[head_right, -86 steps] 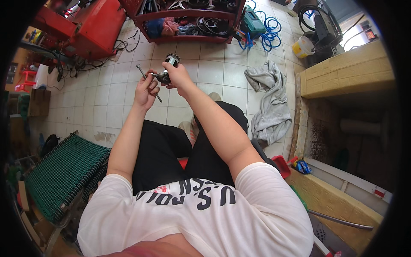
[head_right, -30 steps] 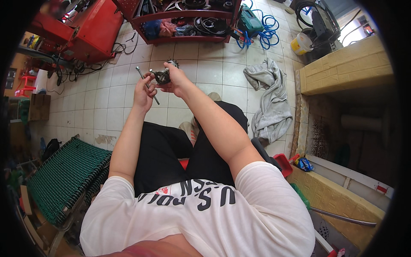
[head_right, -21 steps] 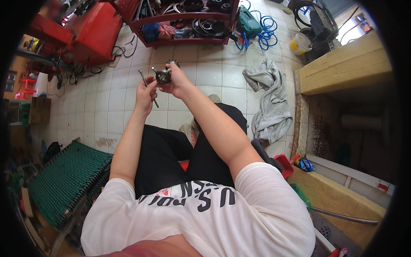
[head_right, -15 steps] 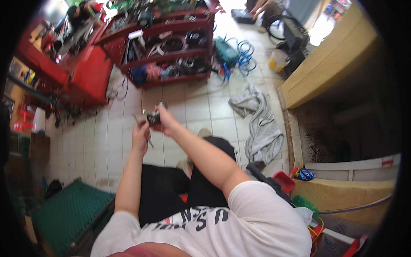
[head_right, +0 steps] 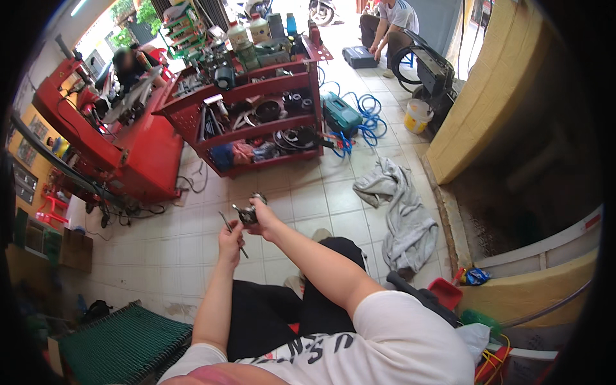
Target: The person sits on the floor in a workshop and uses a screwdriver to disassemble a small mechanical component, likely a starter motor or solenoid. They remove screws and separate the housing from the internal coil assembly, inspecting the parts throughout the process.
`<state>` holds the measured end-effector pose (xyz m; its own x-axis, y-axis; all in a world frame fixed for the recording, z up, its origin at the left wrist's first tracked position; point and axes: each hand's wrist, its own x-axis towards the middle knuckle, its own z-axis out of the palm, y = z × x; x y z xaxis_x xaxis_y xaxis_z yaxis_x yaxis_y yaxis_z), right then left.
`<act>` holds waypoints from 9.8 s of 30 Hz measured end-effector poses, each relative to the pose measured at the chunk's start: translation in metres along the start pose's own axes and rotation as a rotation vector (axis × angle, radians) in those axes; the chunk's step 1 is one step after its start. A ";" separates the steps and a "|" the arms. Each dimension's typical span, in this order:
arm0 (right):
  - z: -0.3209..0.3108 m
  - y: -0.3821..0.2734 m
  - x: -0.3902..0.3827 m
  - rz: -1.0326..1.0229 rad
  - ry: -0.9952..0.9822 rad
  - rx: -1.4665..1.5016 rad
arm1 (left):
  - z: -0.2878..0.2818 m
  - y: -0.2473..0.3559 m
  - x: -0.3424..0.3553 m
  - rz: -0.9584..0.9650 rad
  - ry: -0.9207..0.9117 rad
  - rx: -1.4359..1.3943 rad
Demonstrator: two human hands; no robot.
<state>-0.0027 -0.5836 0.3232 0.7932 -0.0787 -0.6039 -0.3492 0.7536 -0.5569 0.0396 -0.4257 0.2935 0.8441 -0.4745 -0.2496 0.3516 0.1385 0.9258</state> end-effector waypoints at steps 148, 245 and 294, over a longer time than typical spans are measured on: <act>0.003 0.008 0.004 -0.166 0.108 -0.355 | -0.007 0.005 0.004 -0.011 0.002 -0.279; 0.011 0.001 -0.009 -0.379 0.047 -0.414 | -0.023 0.012 0.008 -0.160 0.013 -0.603; 0.018 0.013 -0.005 -0.318 -0.011 -0.405 | -0.020 0.014 0.006 -0.150 0.177 -0.410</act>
<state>-0.0028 -0.5620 0.3293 0.8960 -0.2543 -0.3639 -0.2536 0.3797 -0.8897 0.0577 -0.4091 0.2997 0.8153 -0.3646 -0.4498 0.5758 0.4287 0.6962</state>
